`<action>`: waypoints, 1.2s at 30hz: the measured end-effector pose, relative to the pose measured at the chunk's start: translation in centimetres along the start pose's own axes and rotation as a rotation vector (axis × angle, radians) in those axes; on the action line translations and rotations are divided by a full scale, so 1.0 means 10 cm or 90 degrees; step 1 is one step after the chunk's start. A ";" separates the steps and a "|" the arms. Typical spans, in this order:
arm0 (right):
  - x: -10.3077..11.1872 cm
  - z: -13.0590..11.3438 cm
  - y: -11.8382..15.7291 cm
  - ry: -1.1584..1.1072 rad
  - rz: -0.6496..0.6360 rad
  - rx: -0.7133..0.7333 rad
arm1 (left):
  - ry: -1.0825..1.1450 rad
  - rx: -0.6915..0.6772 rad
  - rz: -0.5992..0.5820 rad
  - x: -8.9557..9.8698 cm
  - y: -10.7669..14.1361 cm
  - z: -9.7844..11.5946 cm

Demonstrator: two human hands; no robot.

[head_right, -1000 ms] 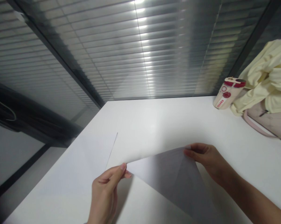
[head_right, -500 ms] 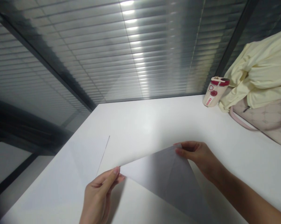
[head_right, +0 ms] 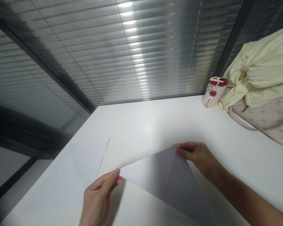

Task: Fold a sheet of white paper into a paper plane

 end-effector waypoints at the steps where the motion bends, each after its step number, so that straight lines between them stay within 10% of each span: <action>1: 0.00 0.00 0.00 0.000 0.000 0.002 | 0.000 -0.002 -0.002 0.00 0.00 0.00; 28: 0.04 0.01 -0.06 0.054 0.055 0.033 | -0.166 -0.131 -0.094 -0.10 0.19 0.32; 36: -0.02 0.01 -0.12 0.089 0.049 0.054 | -0.033 -0.040 -0.170 -0.13 0.20 0.14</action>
Point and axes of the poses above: each hand's wrist, its own y-axis away from the middle knuckle, its own x-axis out of the back of the hand, z = x × y, the point moved 6 cm from there along -y, towards the middle knuckle, and after that the axes turned 13 degrees about -x, right-handed, at the moved point
